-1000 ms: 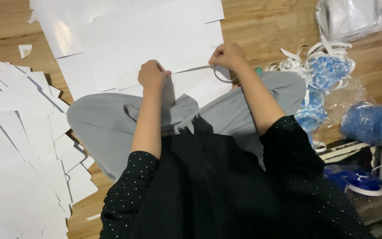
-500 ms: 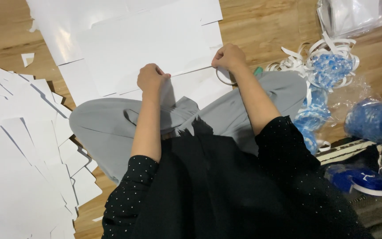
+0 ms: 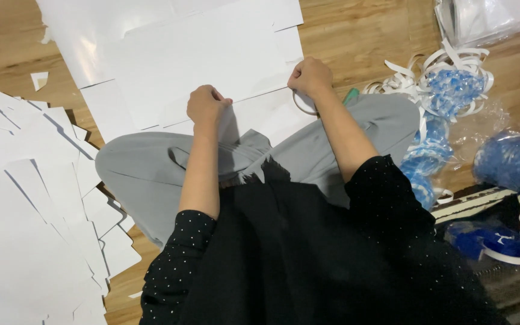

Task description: Applying double-sided tape to paper sheets and peeling off the backing

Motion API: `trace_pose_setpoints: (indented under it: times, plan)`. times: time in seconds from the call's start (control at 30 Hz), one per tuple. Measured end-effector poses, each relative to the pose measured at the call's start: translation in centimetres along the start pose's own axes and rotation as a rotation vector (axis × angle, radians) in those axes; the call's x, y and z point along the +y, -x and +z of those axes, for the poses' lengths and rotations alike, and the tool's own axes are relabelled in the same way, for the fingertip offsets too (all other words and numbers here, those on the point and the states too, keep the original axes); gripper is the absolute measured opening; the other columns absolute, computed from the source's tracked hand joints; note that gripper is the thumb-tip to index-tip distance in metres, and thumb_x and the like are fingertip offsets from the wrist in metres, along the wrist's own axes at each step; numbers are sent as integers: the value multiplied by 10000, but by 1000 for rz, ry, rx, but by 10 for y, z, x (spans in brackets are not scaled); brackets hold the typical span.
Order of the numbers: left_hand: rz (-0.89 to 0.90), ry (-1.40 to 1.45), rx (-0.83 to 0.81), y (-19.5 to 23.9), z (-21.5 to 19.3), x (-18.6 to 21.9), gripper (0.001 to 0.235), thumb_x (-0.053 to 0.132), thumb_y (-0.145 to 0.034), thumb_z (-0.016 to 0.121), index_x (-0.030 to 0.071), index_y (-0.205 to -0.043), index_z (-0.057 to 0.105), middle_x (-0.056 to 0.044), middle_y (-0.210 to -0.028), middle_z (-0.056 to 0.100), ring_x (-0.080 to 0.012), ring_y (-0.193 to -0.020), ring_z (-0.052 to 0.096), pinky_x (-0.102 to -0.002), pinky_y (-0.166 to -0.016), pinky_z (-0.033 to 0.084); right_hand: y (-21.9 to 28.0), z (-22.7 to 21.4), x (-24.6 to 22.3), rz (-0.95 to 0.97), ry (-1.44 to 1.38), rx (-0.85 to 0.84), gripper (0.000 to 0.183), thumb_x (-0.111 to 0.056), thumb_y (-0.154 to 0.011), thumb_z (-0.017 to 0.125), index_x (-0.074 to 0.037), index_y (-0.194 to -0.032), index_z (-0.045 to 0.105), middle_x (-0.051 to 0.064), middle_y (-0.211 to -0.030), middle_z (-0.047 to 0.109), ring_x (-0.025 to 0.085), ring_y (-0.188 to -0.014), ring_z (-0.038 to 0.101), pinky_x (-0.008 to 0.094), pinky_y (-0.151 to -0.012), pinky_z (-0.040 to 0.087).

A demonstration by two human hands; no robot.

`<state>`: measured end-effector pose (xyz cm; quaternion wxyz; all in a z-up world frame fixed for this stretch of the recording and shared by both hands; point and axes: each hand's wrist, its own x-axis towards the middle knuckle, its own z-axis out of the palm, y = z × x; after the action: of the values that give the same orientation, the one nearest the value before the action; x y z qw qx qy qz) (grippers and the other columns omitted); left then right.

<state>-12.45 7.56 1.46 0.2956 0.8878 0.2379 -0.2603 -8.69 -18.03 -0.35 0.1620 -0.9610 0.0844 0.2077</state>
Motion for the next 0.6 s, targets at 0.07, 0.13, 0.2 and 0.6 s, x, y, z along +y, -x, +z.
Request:
trace_pose_setpoints:
  times: [0.07, 0.13, 0.2, 0.6]
  plan:
    - [-5, -1, -8, 0, 0, 0, 259, 239, -629, 730, 210, -598, 475, 90, -630, 572, -122, -589, 549, -266, -529, 401, -2, 5, 1, 10, 33, 14, 65, -206, -553, 576, -257, -536, 613, -24, -584, 599, 236, -623, 593, 348, -519, 458]
    - [-10, -2, -13, 1, 0, 1, 264, 237, -628, 729, 207, -601, 468, 87, -634, 574, -129, -596, 551, -272, -542, 402, -7, 12, 3, 19, 66, 30, 81, -201, -554, 553, -256, -538, 610, 2, -591, 605, 268, -626, 600, 360, -515, 465]
    - [24, 29, 6, 5, -1, 0, 248, 214, -640, 710, 203, -606, 465, 94, -625, 564, -119, -585, 536, -267, -529, 397, -12, 23, 8, -51, 137, 120, 64, -178, -563, 545, -210, -512, 566, 18, -588, 585, 291, -591, 579, 373, -468, 432]
    - [826, -688, 166, 62, 94, 53, 853, 585, -837, 476, 103, -1440, 112, -50, -1484, -15, -332, -1344, -47, -620, -1037, 57, 7, 18, -18, -146, 418, 186, 220, -331, -775, 612, -120, -810, 665, 115, -769, 661, 300, -710, 651, 388, -587, 495]
